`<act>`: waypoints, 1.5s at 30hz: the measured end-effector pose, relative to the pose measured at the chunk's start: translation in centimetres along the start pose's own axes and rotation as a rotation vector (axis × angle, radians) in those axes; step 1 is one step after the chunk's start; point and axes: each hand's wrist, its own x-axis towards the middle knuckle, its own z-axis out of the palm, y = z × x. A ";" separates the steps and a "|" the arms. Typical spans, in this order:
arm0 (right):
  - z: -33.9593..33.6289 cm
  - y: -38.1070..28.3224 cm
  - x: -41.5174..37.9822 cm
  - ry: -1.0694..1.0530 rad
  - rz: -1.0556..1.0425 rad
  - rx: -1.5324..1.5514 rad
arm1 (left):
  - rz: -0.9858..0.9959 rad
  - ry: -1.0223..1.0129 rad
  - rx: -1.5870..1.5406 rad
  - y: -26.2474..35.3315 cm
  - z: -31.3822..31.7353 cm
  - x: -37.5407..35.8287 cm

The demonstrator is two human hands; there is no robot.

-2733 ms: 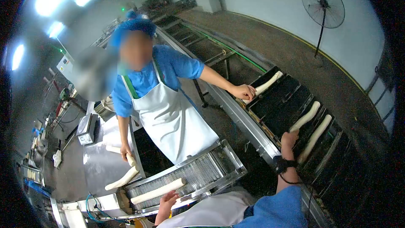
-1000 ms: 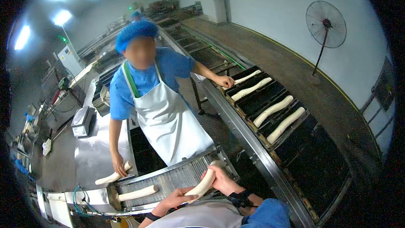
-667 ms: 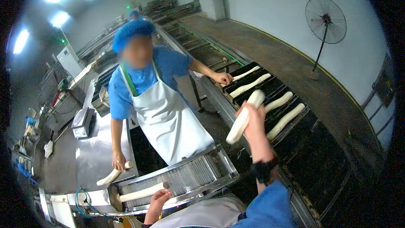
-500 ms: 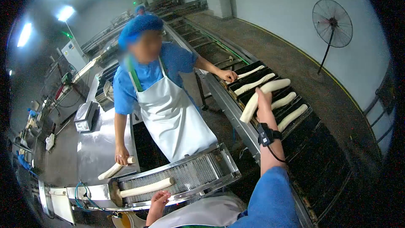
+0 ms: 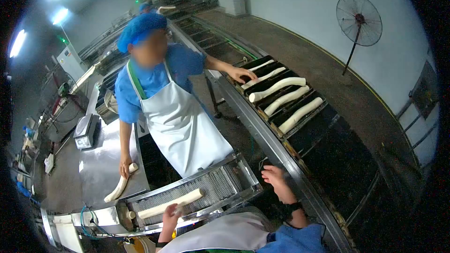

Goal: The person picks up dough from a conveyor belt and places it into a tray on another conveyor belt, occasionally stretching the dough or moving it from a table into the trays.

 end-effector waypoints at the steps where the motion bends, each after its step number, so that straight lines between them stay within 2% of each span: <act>1: -0.5 0.6 -0.5 0.047 0.019 -0.021 | 0.001 -0.004 0.000 0.2 -0.5 0.6; 3: -0.9 1.2 -1.3 0.047 -0.016 0.018 | 0.454 0.075 0.710 1.9 -1.2 2.0; 4: -1.6 2.1 -2.2 0.130 0.054 0.030 | 0.457 0.076 0.710 1.3 -1.8 2.9; 5: -2.3 2.8 -3.0 0.212 0.124 0.040 | 0.377 0.094 0.806 0.5 -2.1 4.0; 6: -2.7 3.4 -3.5 0.224 0.120 0.036 | 0.294 0.114 0.900 -0.3 -2.5 4.6; 7: -3.3 4.2 -3.9 0.220 0.116 0.032 | 0.293 0.121 0.896 -0.3 -2.9 4.8; 9: -4.1 5.5 -4.2 0.238 0.165 0.050 | -0.107 -0.090 0.967 0.4 -3.3 5.2; 11: -3.9 5.2 -5.3 0.218 0.177 0.060 | -0.079 -0.082 1.014 1.0 -2.8 4.2; 13: -4.3 6.0 -5.6 0.237 0.221 0.061 | 0.144 -0.007 1.029 0.4 -2.2 3.3; 15: -4.2 6.6 -5.5 0.229 0.225 0.042 | 0.182 0.016 1.057 -0.1 -1.4 2.7; 18: -3.3 8.3 -3.6 0.224 0.214 -0.011 | 0.257 -0.080 0.953 2.7 0.0 2.3; 19: -3.3 10.7 -1.3 0.207 0.051 -0.211 | 0.249 -0.065 0.947 3.3 0.9 2.3; 20: -2.4 10.3 -0.6 0.185 -0.118 -0.408 | 0.151 -0.181 0.874 3.7 1.7 2.3; 21: -1.2 10.4 -0.3 0.196 -0.397 -0.606 | 0.055 -0.294 0.794 3.7 2.2 2.3; 22: 1.0 8.4 -0.7 0.146 -0.404 -0.722 | 0.245 -0.297 0.753 1.8 2.6 2.3; 23: 3.3 6.4 -1.1 0.097 -0.414 -0.837 | 0.299 -0.332 0.748 0.6 3.2 2.0; 25: 7.5 3.8 -1.9 -0.026 -0.704 -0.986 | 0.451 -0.295 0.686 0.6 3.6 1.3; 26: 8.8 3.8 -1.6 -0.157 -0.705 -0.998 | 0.449 -0.277 0.682 0.6 3.6 1.1; 28: 10.6 4.0 -0.8 -0.397 -0.731 -1.051 | 0.294 -0.231 0.643 0.7 3.4 0.9; 29: 11.5 4.0 -0.7 -0.512 -0.587 -1.221 | 0.296 -0.218 0.637 0.8 3.1 0.8; 31: 12.2 2.9 -2.3 -0.585 -0.577 -1.473 | 0.258 -0.192 0.788 1.1 1.8 0.6; 32: 12.0 4.1 -1.8 -0.515 -0.639 -1.561 | 0.312 -0.193 0.802 2.1 1.2 0.0; 33: 11.5 5.0 -1.4 -0.471 -0.670 -1.578 | 0.339 -0.176 0.872 0.4 0.9 0.3; 35: 11.0 4.6 -1.0 -0.427 -0.514 -1.663 | 0.371 -0.121 0.950 -0.4 0.8 0.3; 37: 10.0 4.3 -0.8 -0.411 -0.515 -1.681 | 0.368 -0.107 0.941 -0.4 1.1 0.2; 39: 8.5 5.1 -0.3 -0.542 -0.427 -1.662 | 0.273 -0.176 1.026 0.2 1.3 0.0; 43: 7.8 2.9 -0.7 -0.622 -0.302 -1.604 | 0.230 -0.257 1.047 2.1 0.3 -0.7; 45: 8.1 2.0 -0.4 -0.670 -0.293 -1.589 | 0.106 -0.324 1.061 3.0 -0.7 -1.0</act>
